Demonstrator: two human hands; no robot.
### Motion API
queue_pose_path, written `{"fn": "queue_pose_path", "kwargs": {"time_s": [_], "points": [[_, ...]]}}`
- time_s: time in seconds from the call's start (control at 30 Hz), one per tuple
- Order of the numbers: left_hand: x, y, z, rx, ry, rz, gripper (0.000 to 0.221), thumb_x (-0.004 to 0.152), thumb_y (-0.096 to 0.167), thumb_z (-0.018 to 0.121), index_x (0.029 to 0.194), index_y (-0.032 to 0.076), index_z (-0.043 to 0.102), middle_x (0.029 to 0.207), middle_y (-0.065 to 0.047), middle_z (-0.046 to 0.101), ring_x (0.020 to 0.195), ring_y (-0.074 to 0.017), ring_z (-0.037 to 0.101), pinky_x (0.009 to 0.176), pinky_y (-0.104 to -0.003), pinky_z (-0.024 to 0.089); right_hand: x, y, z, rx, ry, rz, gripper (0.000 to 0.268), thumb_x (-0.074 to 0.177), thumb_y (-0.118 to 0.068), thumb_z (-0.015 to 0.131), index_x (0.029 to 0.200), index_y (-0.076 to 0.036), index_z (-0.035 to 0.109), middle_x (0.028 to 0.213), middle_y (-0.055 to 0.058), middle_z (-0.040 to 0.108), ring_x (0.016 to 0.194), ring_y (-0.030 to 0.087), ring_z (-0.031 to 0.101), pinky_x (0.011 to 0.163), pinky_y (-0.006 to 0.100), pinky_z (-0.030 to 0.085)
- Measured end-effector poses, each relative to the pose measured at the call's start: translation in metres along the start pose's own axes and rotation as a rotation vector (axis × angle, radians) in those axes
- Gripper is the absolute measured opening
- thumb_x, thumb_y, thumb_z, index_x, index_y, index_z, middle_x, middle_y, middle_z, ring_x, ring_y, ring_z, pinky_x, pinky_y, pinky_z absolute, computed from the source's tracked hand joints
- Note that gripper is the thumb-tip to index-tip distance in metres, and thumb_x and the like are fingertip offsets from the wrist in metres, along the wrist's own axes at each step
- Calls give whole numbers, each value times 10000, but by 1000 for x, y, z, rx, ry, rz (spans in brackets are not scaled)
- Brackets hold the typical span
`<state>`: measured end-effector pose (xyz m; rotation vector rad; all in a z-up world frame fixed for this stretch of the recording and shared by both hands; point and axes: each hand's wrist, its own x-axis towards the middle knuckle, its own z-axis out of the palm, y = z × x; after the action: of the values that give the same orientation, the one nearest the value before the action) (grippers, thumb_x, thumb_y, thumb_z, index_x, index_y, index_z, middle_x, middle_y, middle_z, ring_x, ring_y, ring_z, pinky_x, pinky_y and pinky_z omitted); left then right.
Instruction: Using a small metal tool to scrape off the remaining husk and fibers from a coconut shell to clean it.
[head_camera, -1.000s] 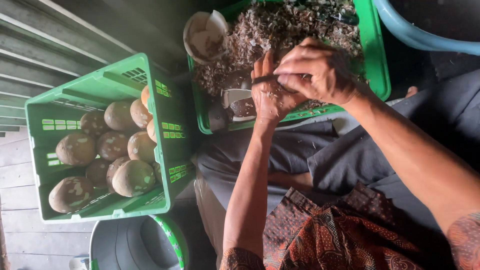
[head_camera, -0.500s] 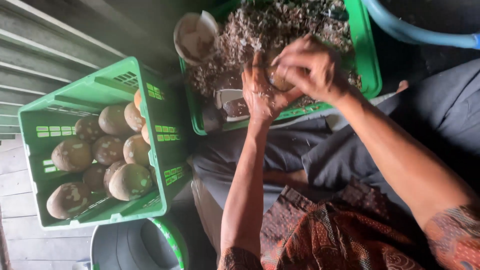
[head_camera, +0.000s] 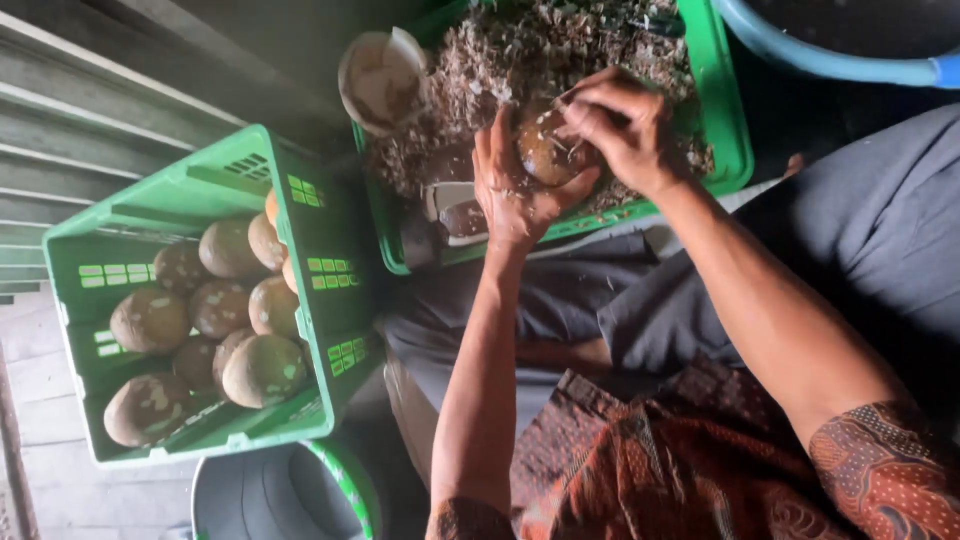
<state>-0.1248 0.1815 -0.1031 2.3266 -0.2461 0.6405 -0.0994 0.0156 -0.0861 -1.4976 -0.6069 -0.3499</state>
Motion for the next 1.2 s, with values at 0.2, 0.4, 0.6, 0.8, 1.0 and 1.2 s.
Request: {"fn": "queue_pose_path", "kwargs": {"time_s": [0.2, 0.4, 0.6, 0.8, 1.0, 1.2], "points": [[17, -3, -29, -140, -293, 25, 1249, 384, 553, 984, 1455, 163, 473, 1301, -70, 583, 1259, -298, 576, 1103, -465, 448, -40, 45, -7, -19, 164, 264, 120, 1062, -101, 654, 1090, -5, 719, 981, 195, 706, 957, 187, 616, 824, 370, 497], [6, -11, -10, -172, -236, -230, 1200, 370, 523, 1004, 1399, 141, 520, 1271, -158, 581, 1191, -380, 631, 1089, -470, 479, -29, 25, -15, -255, 70, 228, 87, 1050, -111, 706, 1099, -44, 733, 1021, 169, 730, 975, 311, 708, 860, 391, 523], [29, 41, -39, -148, -186, 10, 450, 597, 335, 762, 930, 44, 681, 862, -128, 711, 735, -298, 720, 630, -417, 561, 21, -16, 8, -669, -198, -256, 238, 1060, -247, 663, 996, -52, 785, 978, 105, 761, 844, 190, 684, 743, 323, 551], [-9, -24, 9, 68, -163, 120, 750, 768, 508, 682, 1337, 34, 559, 1400, -243, 555, 1345, -426, 525, 1200, -521, 380, 19, -27, 10, -662, -286, -383, 232, 1046, -272, 652, 972, -94, 782, 963, 84, 768, 848, 179, 676, 769, 326, 523], [-1, -7, -3, -6, -62, 138, 710, 707, 455, 750, 1246, 42, 542, 1142, -135, 601, 994, -384, 604, 815, -511, 533, 20, -50, 13, -481, -309, -267, 163, 994, -162, 712, 1020, -14, 776, 1033, 134, 749, 941, 255, 672, 895, 375, 510], [19, 31, -32, -68, -145, -2, 597, 608, 405, 765, 1064, 32, 667, 959, -130, 735, 890, -348, 727, 808, -425, 563, 14, -38, 3, -278, -239, -59, 106, 973, -35, 691, 1016, 47, 743, 989, 187, 703, 967, 279, 640, 882, 365, 514]]}}
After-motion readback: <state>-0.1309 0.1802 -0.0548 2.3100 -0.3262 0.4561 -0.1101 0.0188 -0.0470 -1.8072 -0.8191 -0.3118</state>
